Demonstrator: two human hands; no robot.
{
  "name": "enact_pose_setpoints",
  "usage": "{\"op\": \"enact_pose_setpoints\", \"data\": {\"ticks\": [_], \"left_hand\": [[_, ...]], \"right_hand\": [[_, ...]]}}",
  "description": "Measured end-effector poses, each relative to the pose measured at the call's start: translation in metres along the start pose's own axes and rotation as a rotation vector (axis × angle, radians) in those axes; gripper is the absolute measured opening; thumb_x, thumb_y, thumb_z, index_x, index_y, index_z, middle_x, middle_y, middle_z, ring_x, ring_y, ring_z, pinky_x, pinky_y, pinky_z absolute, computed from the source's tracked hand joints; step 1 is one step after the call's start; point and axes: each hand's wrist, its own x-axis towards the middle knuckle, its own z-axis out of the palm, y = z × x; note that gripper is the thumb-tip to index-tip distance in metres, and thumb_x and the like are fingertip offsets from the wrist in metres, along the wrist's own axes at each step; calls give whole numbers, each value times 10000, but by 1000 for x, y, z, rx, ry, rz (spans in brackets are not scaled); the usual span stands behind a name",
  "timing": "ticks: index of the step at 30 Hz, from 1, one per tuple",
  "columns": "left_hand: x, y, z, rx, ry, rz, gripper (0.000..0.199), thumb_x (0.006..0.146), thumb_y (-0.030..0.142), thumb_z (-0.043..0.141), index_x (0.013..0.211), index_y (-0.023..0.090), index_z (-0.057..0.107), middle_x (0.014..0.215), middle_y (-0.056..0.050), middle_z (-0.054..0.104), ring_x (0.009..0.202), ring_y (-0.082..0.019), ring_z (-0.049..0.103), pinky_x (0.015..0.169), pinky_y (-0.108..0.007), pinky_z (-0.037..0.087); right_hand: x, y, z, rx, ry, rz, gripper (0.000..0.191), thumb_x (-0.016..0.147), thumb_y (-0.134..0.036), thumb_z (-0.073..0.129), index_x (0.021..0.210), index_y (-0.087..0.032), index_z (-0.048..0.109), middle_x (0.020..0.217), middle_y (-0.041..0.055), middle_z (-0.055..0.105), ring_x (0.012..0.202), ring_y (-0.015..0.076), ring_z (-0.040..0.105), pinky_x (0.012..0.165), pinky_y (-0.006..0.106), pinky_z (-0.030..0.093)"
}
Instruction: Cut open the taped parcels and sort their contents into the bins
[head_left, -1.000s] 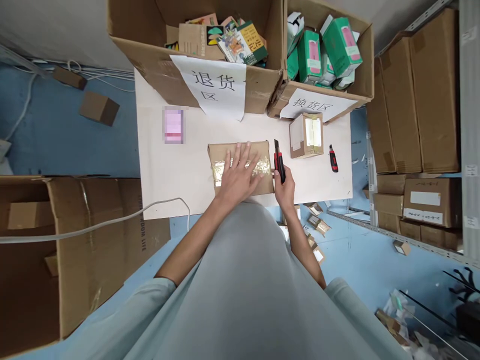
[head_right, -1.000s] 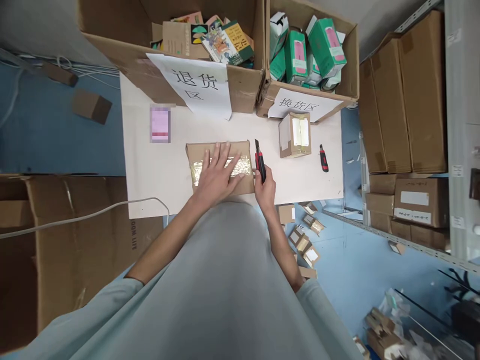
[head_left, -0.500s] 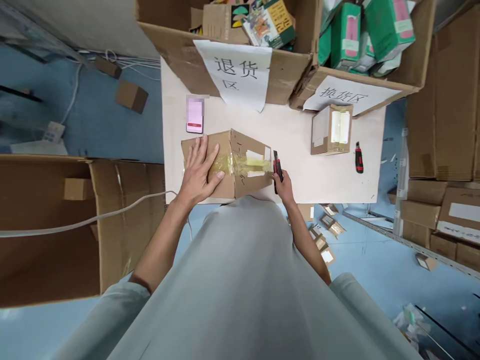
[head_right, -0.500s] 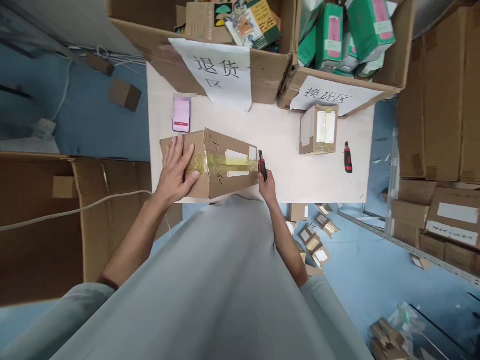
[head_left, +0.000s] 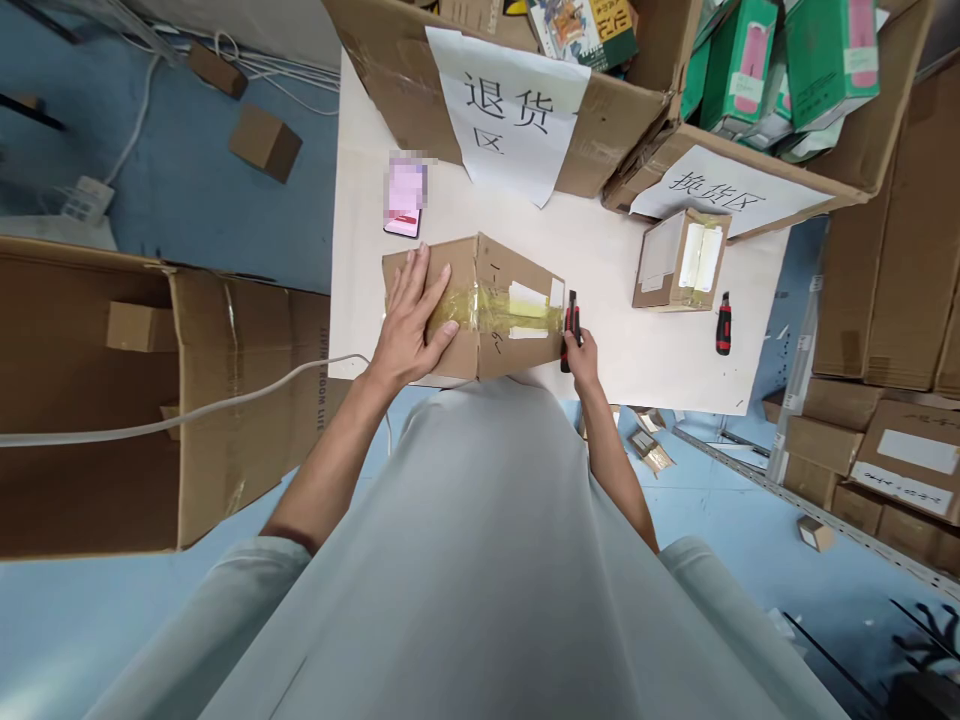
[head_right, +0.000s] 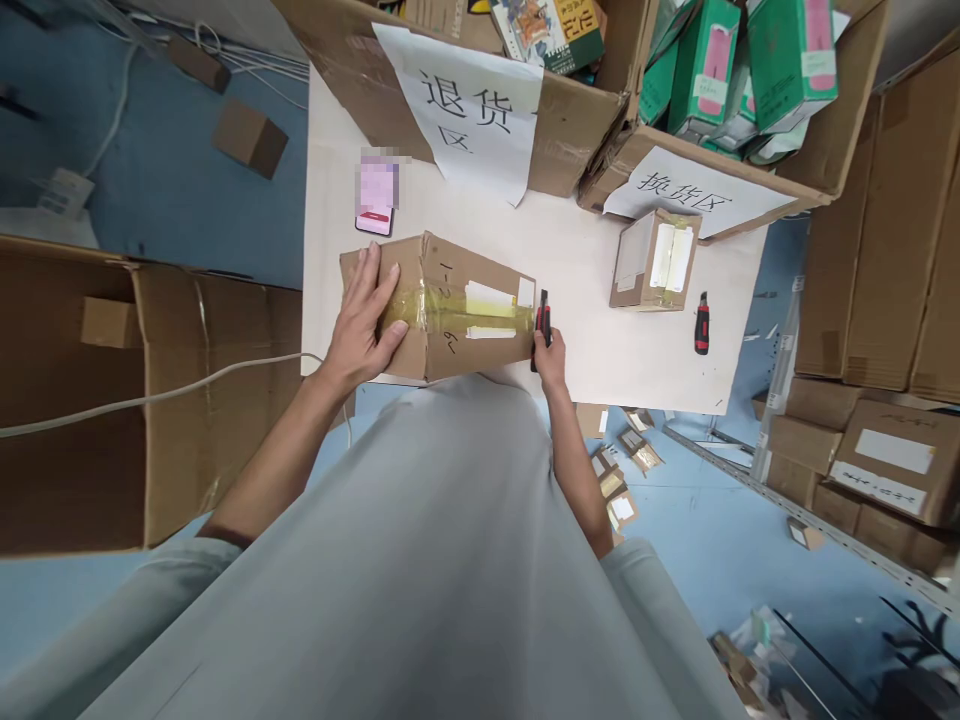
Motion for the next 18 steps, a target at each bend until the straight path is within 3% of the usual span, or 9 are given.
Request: {"op": "enact_pose_setpoints", "data": {"ticks": [5,9,12,15,18], "left_hand": [[-7,-10,44,-117,19,-18,879,1105,818,314,1841,346,219,1930,-73,124,1785,-389,100,1438,-620,151],[-16,-19,80,-217,-45,-134,806,1152,715,303,1832,282,278,1901,-85,248,1762,-318,254,1437,-506,247],[-27,-28,95,-259,-108,-300,757,1154,640,369,1812,269,344,1794,-88,486,1650,-328,492,1367,-504,405],[-34,-37,98,-291,-142,-439,698,1136,590,426,1748,258,483,1578,-103,714,1427,-358,707,1251,-550,531],[-23,-46,90,-362,-34,-460,669,1127,612,456,1668,241,587,1589,-133,702,1358,-332,743,1219,-533,560]], "right_hand": [[-2,-3,-59,-172,195,-95,408,1008,-456,489,1259,-177,649,1259,166,769,1159,282,691,1077,421,540],[-8,-13,-90,-316,286,-122,426,1048,-457,454,1328,-194,637,1280,169,771,1158,300,709,1045,429,558],[-13,-21,-90,-376,299,-143,439,1066,-450,438,1368,-194,627,1294,178,778,1159,312,728,1027,427,568],[-21,-32,-83,-434,282,-156,450,1081,-445,428,1401,-196,623,1254,181,800,1114,329,759,983,424,582],[-40,-50,-77,-476,313,-178,488,1113,-466,391,1459,-193,601,1185,175,820,1035,332,790,934,418,600]]}}
